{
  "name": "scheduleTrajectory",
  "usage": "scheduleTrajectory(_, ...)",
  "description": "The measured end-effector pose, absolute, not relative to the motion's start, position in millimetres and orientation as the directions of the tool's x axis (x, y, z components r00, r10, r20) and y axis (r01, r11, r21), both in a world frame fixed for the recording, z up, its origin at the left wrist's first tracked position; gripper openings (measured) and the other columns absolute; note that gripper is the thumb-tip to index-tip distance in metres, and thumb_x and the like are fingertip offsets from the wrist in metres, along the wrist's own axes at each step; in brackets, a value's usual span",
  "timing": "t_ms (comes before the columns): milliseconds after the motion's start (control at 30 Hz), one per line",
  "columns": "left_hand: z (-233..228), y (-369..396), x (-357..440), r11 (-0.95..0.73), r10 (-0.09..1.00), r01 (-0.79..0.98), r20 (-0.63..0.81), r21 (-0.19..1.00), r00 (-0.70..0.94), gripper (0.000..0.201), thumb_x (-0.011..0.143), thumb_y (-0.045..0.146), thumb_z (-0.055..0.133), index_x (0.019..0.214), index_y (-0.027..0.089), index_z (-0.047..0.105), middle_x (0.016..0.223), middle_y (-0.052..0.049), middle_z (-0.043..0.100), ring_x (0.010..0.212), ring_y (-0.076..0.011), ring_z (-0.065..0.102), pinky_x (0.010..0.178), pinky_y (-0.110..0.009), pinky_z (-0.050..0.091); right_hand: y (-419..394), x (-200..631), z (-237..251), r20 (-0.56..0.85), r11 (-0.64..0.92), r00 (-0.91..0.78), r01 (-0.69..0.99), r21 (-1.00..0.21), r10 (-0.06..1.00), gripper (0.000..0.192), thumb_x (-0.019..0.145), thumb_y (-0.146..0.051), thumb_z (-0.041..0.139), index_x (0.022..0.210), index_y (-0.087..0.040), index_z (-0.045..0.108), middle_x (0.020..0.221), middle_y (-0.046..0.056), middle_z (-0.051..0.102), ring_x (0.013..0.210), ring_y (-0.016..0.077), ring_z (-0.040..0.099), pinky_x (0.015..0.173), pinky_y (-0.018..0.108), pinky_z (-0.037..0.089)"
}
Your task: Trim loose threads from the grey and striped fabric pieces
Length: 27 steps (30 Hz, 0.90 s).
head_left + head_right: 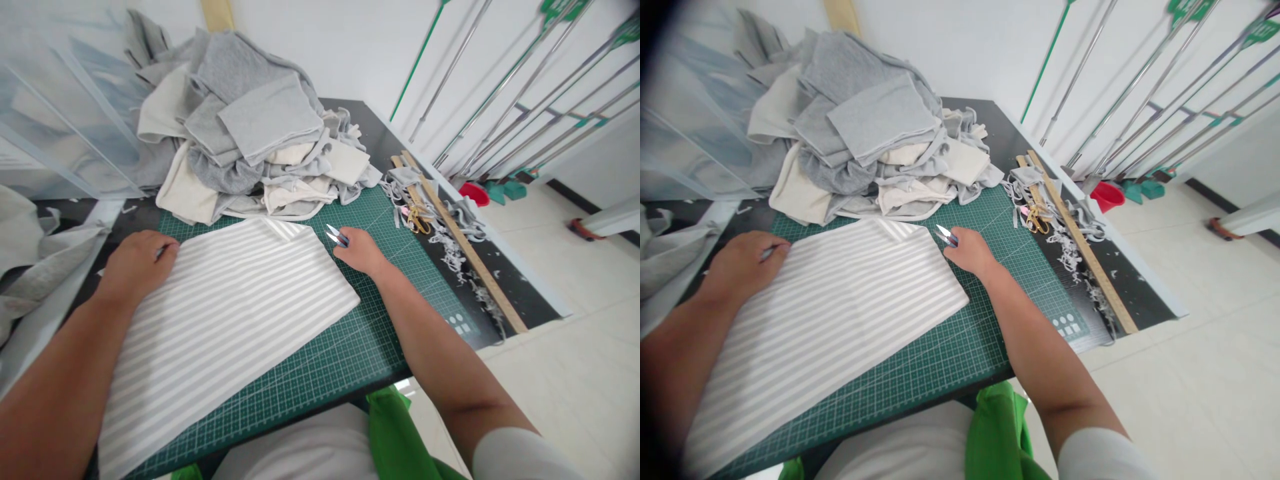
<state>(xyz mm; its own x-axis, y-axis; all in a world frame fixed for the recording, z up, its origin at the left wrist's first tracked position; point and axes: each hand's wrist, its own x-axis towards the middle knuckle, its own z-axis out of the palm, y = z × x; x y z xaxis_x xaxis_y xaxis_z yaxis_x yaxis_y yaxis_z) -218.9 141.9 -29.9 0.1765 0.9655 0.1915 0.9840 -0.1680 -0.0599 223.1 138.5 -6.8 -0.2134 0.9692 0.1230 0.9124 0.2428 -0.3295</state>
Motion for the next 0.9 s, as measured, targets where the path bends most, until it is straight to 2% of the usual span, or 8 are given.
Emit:
scheduleTrajectory(333, -28, 140, -214, -0.169, 0.973, 0.986, 0.157, -0.006, 0.167, 0.034, 0.091, 0.038, 0.033, 0.094, 0.017, 0.061, 0.098, -0.006, 0.062, 0.097, -0.0185, 0.053, 0.09, -0.028, 0.04, 135, 217, -9, 0.152, 0.26, -0.222, 0.911, -0.319, 0.963, 0.02, 0.074, -0.031, 0.057, 0.065, -0.022, 0.041, 0.061, -0.002, 0.049, 0.059, 0.0134, 0.043, 0.056, 0.026, 0.025)
scheduleTrajectory(533, -26, 139, -211, -0.16, 0.976, 0.987, 0.156, 0.028, 0.154, 0.038, 0.09, 0.041, 0.037, 0.104, 0.016, 0.062, 0.101, -0.006, 0.063, 0.098, -0.0187, 0.053, 0.091, -0.027, 0.04, 132, 214, -8, 0.136, 0.268, -0.237, 0.914, -0.303, 0.962, 0.023, 0.075, -0.034, 0.059, 0.066, -0.022, 0.042, 0.061, -0.002, 0.051, 0.06, 0.0135, 0.045, 0.057, 0.025, 0.026)
scheduleTrajectory(767, -27, 139, -211, -0.187, 0.972, 0.98, 0.156, 0.063, 0.176, 0.036, 0.091, 0.035, 0.034, 0.098, 0.015, 0.063, 0.1, -0.007, 0.063, 0.097, -0.0191, 0.054, 0.091, -0.028, 0.04, 127, 208, 7, -0.081, 0.274, -0.3, 0.932, -0.236, 0.95, 0.014, 0.078, -0.033, 0.057, 0.077, -0.02, 0.052, 0.077, 0.002, 0.062, 0.069, 0.0145, 0.053, 0.061, 0.024, 0.031)
scheduleTrajectory(900, -26, 136, -208, -0.239, 0.964, 0.966, 0.148, 0.102, 0.223, 0.033, 0.092, 0.035, 0.035, 0.096, 0.016, 0.061, 0.098, -0.006, 0.063, 0.095, -0.0172, 0.055, 0.09, -0.026, 0.04, 119, 211, 21, -0.233, 0.327, -0.38, 0.915, -0.234, 0.895, 0.005, 0.068, -0.02, 0.06, 0.068, -0.019, 0.055, 0.071, 0.003, 0.063, 0.064, 0.0149, 0.052, 0.055, 0.025, 0.028)
